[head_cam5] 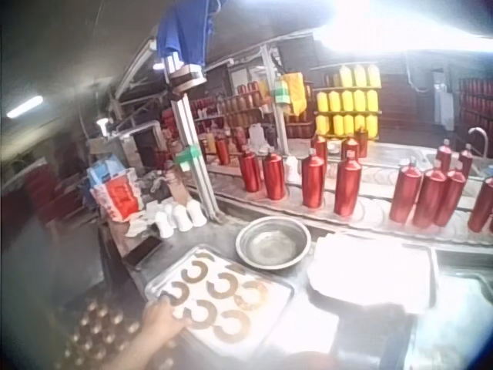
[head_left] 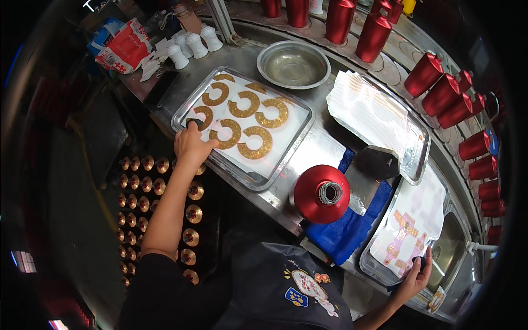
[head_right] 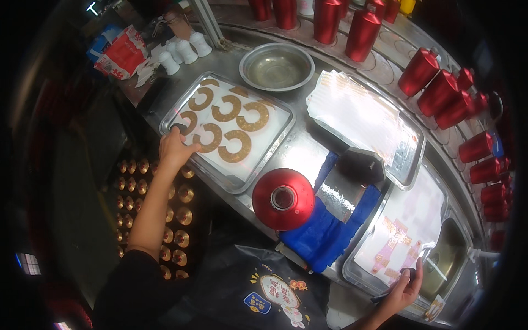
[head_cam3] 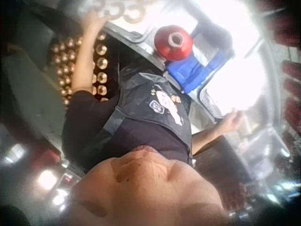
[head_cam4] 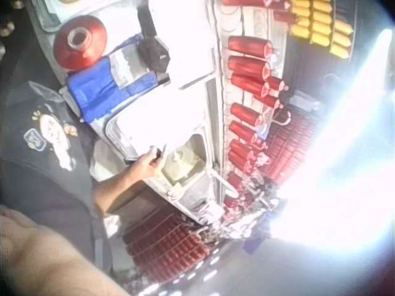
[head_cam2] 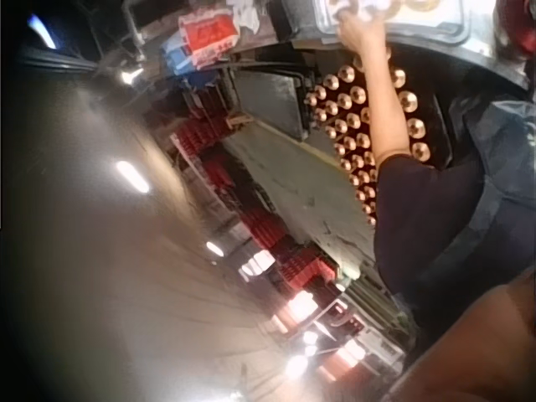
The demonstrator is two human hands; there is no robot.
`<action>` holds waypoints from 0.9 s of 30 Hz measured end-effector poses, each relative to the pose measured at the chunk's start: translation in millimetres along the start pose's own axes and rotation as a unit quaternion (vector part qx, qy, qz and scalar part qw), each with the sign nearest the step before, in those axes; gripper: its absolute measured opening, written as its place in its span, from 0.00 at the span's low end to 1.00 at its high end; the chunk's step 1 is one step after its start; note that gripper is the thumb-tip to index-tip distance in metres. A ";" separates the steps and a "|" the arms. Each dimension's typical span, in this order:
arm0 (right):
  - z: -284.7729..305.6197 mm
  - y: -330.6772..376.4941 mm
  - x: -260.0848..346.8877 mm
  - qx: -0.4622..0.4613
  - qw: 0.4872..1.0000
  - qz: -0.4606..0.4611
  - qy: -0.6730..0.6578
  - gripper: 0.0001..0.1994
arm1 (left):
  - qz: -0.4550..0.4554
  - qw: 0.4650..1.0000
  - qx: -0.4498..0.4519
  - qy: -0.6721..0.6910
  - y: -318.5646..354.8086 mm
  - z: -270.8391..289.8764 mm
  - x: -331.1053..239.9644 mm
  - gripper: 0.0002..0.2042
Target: The person applies gold crescent-shaped stickers to the necks of red cylindrical containers. They peel each sticker from a backing sheet, place it on the container neck, and smooth it into place. The person also applies a rectangular label to the body of the container and wipes the surface with a cloth.
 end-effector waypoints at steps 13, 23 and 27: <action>-45.9 -18.6 -0.9 0.048 0.998 -0.023 0.039 0.20 | -0.027 0.998 0.015 0.053 -14.0 2.2 3.7 0.29; -59.7 -19.9 3.8 0.075 0.993 -0.021 0.093 0.20 | 0.001 0.996 0.053 0.068 -8.6 2.5 3.6 0.26; -57.6 -15.6 6.8 0.065 0.993 -0.020 0.094 0.20 | -0.024 0.996 0.033 0.074 -7.1 -0.6 5.7 0.26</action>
Point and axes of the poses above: each hand's wrist, its own y-axis away from the middle knuckle, its own z-axis out of the back of the hand, x = y × z, the point moved 4 cm from there along -y, towards the middle knuckle, and after that the axes turned 3 degrees about -z, right-handed, at the moved point
